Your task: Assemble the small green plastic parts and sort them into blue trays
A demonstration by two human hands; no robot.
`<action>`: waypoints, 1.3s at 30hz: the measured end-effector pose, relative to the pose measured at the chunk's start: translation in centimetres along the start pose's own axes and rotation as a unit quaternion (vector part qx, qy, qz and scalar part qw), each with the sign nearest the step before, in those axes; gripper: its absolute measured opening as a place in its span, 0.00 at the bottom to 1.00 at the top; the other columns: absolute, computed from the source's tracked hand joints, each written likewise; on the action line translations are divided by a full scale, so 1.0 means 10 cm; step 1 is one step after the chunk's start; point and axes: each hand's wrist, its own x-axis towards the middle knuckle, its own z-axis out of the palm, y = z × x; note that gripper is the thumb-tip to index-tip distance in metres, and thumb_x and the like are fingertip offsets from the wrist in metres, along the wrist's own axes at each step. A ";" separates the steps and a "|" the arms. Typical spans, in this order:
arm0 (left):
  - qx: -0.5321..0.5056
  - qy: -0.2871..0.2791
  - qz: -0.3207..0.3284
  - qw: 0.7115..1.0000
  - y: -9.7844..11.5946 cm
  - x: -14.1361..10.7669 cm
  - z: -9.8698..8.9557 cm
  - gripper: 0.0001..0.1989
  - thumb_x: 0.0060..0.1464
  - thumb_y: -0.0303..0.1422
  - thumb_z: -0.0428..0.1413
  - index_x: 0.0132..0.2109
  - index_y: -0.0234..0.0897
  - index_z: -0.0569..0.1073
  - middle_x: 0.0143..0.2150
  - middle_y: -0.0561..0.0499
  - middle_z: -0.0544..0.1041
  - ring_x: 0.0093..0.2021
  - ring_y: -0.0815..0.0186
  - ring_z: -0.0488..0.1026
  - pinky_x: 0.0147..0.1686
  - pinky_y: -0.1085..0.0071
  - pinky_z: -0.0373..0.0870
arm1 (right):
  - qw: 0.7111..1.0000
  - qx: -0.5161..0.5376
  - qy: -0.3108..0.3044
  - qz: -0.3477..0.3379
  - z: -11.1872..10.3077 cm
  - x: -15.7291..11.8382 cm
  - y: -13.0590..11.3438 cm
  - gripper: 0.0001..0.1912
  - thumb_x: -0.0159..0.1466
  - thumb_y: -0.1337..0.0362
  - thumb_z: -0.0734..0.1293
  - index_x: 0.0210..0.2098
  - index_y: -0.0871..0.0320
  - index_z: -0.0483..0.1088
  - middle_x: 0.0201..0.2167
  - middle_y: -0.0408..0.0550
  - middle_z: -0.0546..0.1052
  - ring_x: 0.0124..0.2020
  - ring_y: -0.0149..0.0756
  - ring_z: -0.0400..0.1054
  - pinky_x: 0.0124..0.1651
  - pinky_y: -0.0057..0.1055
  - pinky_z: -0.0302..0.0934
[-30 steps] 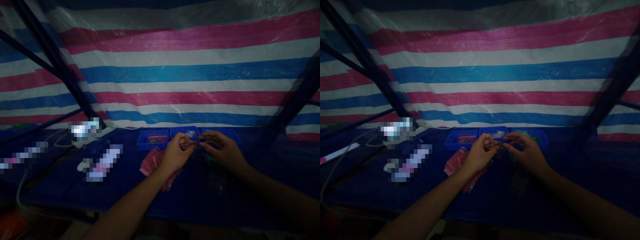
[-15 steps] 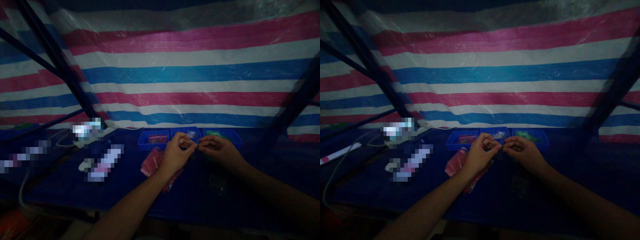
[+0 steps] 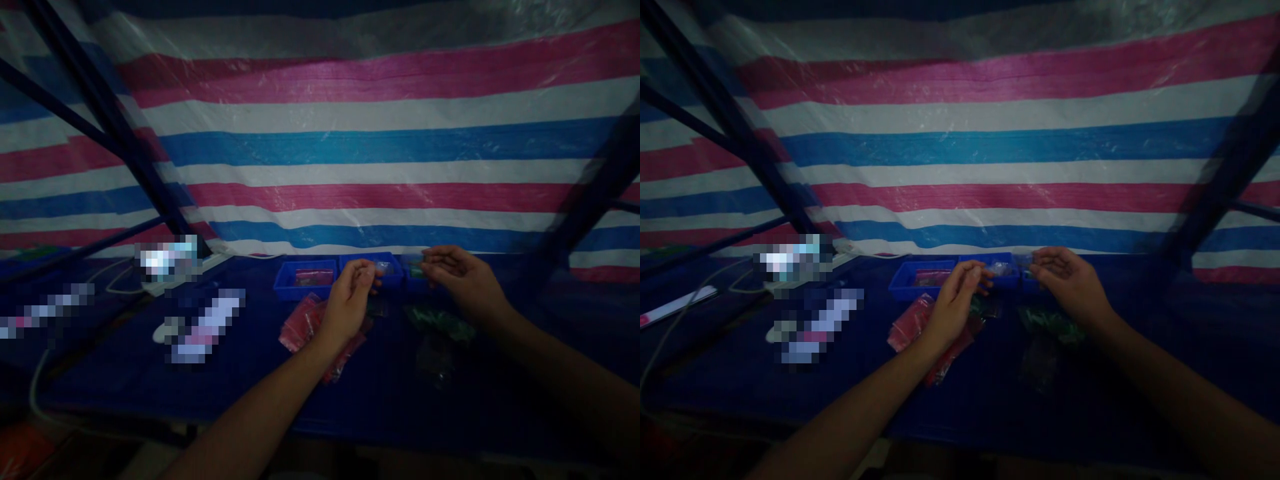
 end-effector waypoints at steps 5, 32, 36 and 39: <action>0.147 -0.066 -0.013 0.987 -0.06 -0.01 0.00 0.10 0.61 0.36 0.62 0.48 0.37 0.76 0.45 0.46 0.81 0.46 0.61 0.78 0.50 0.64 0.73 | 0.980 -0.113 0.123 -0.108 -0.09 0.08 -0.03 0.15 0.60 0.56 0.77 0.44 0.53 0.74 0.42 0.49 0.81 0.42 0.43 0.78 0.44 0.38 0.73; 0.164 -0.016 0.043 0.985 0.03 -0.03 0.00 0.13 0.67 0.37 0.57 0.56 0.39 0.74 0.51 0.45 0.80 0.51 0.60 0.78 0.51 0.63 0.76 | 0.841 -0.300 -0.350 -0.284 0.28 -0.20 -0.02 0.12 0.68 0.64 0.70 0.51 0.52 0.75 0.55 0.52 0.79 0.61 0.47 0.68 0.64 0.49 0.63; 0.157 -0.014 0.027 0.987 0.00 -0.02 -0.01 0.15 0.67 0.39 0.56 0.57 0.40 0.73 0.51 0.44 0.80 0.51 0.59 0.78 0.51 0.63 0.75 | 0.846 -0.306 -0.370 -0.232 0.30 -0.23 0.03 0.18 0.68 0.64 0.69 0.58 0.50 0.73 0.55 0.52 0.79 0.58 0.45 0.71 0.63 0.47 0.65; 0.164 -0.020 0.022 0.986 -0.01 -0.02 -0.02 0.16 0.67 0.40 0.57 0.57 0.39 0.73 0.52 0.44 0.80 0.51 0.60 0.78 0.52 0.63 0.74 | 0.853 -0.324 -0.350 -0.214 0.27 -0.23 0.07 0.18 0.67 0.66 0.70 0.56 0.50 0.74 0.52 0.50 0.80 0.53 0.44 0.74 0.59 0.45 0.68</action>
